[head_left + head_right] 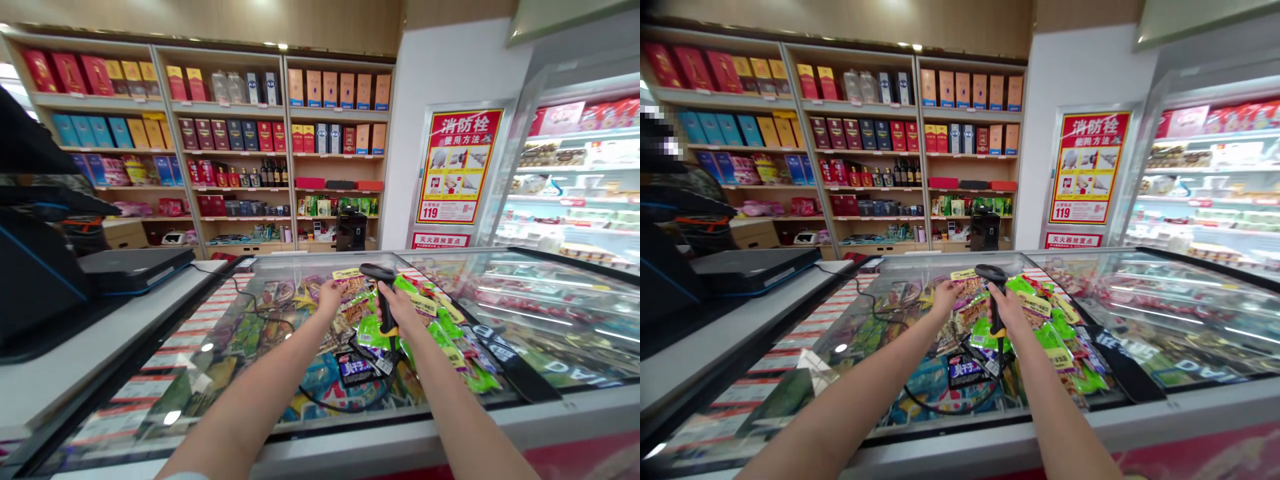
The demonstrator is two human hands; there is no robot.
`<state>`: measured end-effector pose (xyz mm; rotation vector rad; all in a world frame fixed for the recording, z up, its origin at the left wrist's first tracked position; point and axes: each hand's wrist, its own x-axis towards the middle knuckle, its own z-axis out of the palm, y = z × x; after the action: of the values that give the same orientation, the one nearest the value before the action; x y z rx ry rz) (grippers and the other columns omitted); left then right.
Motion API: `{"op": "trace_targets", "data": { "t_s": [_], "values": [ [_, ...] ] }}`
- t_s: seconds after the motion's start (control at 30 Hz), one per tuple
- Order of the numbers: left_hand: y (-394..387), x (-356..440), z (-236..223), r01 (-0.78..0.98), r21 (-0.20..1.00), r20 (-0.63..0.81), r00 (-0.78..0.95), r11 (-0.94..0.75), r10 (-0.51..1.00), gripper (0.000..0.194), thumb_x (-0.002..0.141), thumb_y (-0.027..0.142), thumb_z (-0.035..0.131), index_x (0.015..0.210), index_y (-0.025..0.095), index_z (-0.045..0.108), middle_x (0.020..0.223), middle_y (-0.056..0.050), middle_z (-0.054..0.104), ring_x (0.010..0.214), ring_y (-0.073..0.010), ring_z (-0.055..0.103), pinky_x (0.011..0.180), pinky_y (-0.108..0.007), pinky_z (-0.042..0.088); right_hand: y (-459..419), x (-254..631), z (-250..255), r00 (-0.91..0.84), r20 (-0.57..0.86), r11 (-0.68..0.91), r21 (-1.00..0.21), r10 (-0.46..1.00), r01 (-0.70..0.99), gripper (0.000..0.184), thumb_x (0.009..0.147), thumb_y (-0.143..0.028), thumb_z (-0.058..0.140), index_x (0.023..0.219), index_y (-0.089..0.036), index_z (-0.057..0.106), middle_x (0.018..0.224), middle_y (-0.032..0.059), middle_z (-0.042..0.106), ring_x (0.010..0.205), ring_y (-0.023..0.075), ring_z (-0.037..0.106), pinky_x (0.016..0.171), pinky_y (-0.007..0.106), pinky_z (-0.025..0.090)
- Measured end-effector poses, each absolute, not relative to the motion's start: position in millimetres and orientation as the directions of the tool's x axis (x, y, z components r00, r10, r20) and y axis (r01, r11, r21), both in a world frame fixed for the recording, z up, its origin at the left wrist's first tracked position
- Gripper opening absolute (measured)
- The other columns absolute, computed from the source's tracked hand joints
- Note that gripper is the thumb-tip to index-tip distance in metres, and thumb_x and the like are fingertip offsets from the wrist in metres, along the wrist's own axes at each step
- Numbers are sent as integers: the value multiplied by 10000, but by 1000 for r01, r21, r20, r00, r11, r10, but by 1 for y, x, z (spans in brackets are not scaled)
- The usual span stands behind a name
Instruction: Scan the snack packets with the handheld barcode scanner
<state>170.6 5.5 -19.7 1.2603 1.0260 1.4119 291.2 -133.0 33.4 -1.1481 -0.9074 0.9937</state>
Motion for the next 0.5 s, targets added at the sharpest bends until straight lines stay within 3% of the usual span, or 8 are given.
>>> {"op": "trace_targets", "data": {
  "t_s": [0.1, 0.2, 0.3, 0.37, 0.43, 0.5],
  "values": [
    [-7, 211, -17, -9, 980, 200, 76, -200, 977, 269, 589, 339, 767, 667, 125, 624, 607, -24, 626, 574, -130, 559, 568, -246, 420, -139, 306, 29, 320, 81, 131, -982, 944, -136, 359, 727, -505, 666, 714, -200, 477, 523, -46, 546, 373, 89, 484, 341, 211, 426],
    [-23, 226, -18, 237, 942, 198, 178, -237, 964, 323, 615, 355, 768, 803, 114, 662, 770, -95, 682, 723, -187, 619, 663, -287, 457, -146, 319, 22, 304, 78, 117, -987, 950, -110, 356, 719, -505, 672, 664, -204, 490, 507, -30, 543, 378, 102, 482, 358, 237, 435],
    [-38, 216, -18, 506, 794, 285, 178, -336, 942, 407, 630, 318, 767, 966, 118, 657, 983, -149, 677, 930, -242, 617, 814, -337, 454, -152, 328, 17, 323, 66, 104, -990, 944, -99, 324, 712, -467, 686, 655, -213, 492, 488, -28, 537, 376, 114, 474, 367, 255, 433],
    [-46, 196, -17, 589, 697, 381, 177, -408, 908, 400, 681, 289, 724, 1039, 131, 638, 1082, -149, 650, 1019, -244, 589, 881, -344, 433, -156, 329, 14, 342, 67, 110, -988, 937, -110, 310, 695, -444, 703, 676, -220, 489, 507, -29, 554, 378, 118, 475, 365, 259, 428],
    [-52, 170, -14, 628, 623, 426, 228, -466, 876, 312, 736, 277, 665, 1020, 151, 643, 1075, -121, 652, 1023, -225, 584, 889, -327, 427, -160, 327, 14, 355, 68, 120, -985, 932, -128, 316, 688, -448, 705, 684, -223, 482, 523, -27, 564, 380, 120, 474, 358, 259, 421],
    [-58, 138, -12, 681, 538, 382, 328, -497, 864, 215, 778, 293, 615, 943, 165, 663, 995, -98, 672, 967, -214, 601, 856, -311, 432, -164, 324, 15, 359, 77, 136, -980, 930, -144, 327, 689, -466, 700, 679, -223, 480, 522, -26, 556, 384, 119, 473, 357, 257, 418]
  ]
}}
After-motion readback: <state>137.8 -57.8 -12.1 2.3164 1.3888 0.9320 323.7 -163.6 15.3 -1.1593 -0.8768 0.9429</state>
